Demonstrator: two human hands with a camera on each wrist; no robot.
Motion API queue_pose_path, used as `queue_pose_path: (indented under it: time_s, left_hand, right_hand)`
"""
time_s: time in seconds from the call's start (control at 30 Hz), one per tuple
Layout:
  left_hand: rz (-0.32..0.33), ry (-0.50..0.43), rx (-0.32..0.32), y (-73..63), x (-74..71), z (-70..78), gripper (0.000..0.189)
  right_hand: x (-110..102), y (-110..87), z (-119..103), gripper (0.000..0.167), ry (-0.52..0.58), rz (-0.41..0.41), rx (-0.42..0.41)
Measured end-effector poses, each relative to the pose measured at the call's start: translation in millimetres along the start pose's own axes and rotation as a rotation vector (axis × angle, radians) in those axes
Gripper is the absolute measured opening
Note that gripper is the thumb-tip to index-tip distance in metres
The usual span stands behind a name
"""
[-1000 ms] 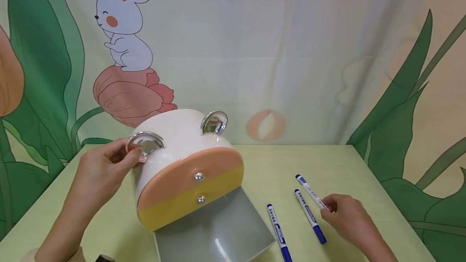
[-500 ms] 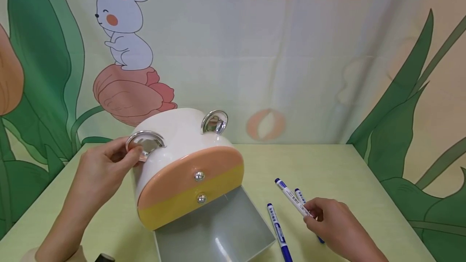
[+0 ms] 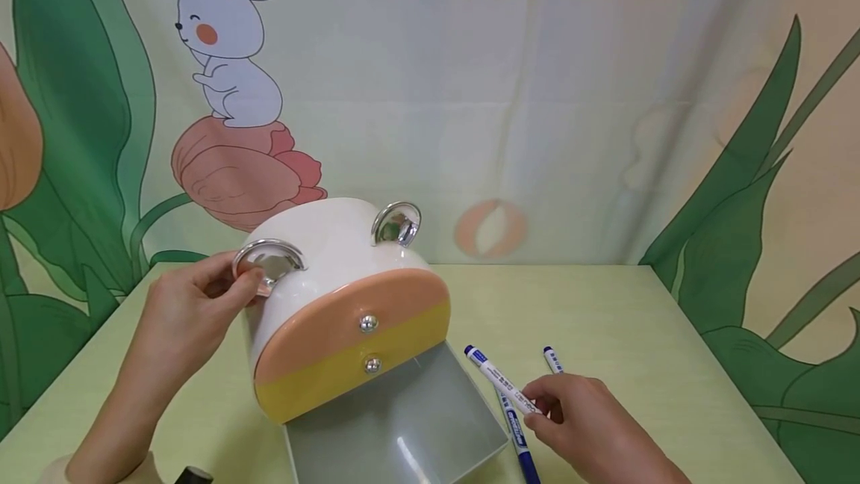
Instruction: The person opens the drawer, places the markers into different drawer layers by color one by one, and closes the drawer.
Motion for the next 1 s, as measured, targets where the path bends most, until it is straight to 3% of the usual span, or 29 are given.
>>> queue_pose_path:
  time_s: [0.57, 0.8, 1.0]
  left_hand:
    - [0.008, -0.003, 0.021, -0.7, -0.6, 2.0, 0.014]
    - [0.011, -0.004, 0.027, -0.8, -0.3, 1.9, 0.013]
    - [0.01, -0.01, 0.034, -0.6, 0.1, 1.7, 0.014]
  right_hand:
    - [16, -3.0, -44, 0.017, 0.029, -0.139, -0.201]
    - [15, -7.3, -62, 0.012, -0.024, -0.115, -0.354]
    - [19, -4.1, -70, 0.012, -0.036, -0.117, -0.363]
Point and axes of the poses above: each hand's wrist, its own y-axis towards the middle knuckle, its own x-axis out of the palm, z = x × y, the point moved 9 cm from there along y, towards the middle knuckle, and after that the axes turned 7 degrees about -y, right-handed, at the moved point
